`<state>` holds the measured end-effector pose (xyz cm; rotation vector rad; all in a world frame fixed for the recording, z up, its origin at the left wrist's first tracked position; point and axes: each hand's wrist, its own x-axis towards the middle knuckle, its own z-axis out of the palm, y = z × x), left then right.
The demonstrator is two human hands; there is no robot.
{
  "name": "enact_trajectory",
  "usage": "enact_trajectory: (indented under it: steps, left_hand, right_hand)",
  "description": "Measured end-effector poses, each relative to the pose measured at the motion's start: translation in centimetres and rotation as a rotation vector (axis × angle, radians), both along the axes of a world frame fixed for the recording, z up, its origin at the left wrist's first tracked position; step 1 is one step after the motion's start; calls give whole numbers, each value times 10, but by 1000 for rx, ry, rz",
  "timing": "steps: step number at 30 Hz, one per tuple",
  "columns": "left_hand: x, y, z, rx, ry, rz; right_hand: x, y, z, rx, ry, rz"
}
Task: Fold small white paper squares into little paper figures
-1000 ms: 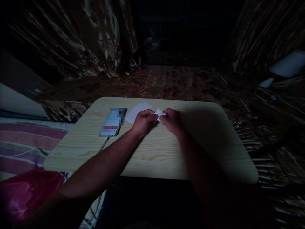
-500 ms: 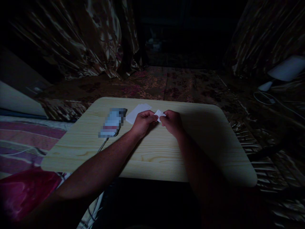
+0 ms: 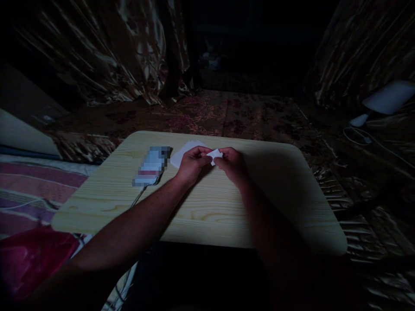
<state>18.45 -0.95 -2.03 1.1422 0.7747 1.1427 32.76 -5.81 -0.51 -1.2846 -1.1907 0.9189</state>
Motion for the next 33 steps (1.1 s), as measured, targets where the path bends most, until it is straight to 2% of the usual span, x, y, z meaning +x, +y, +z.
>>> enact_trajectory:
  steps: [3,9,15,20,24,27,33]
  left_hand:
    - [0,0,-2,30,41,-29]
    - [-2,0,-4,139,59,-24]
    - [-1,2,-3,126,49,25]
    - [-1,3,-4,163,30,27]
    - [-1,2,-3,153,64,17]
    - [-1,1,-2,143,77,11]
    - [-1,2,-3,173,78,31]
  right_hand:
    - [0,3,-3,53,42,-39]
    - [2,1,-1,60,-99,-90]
    - [2,2,-7,42,-189,-111]
    - [0,2,-9,5,-199,-45]
    - [-2,2,-8,101,-123,-43]
    - [-2,2,-8,154,-158,-22]
    - [-1,1,-12,100,-198,-21]
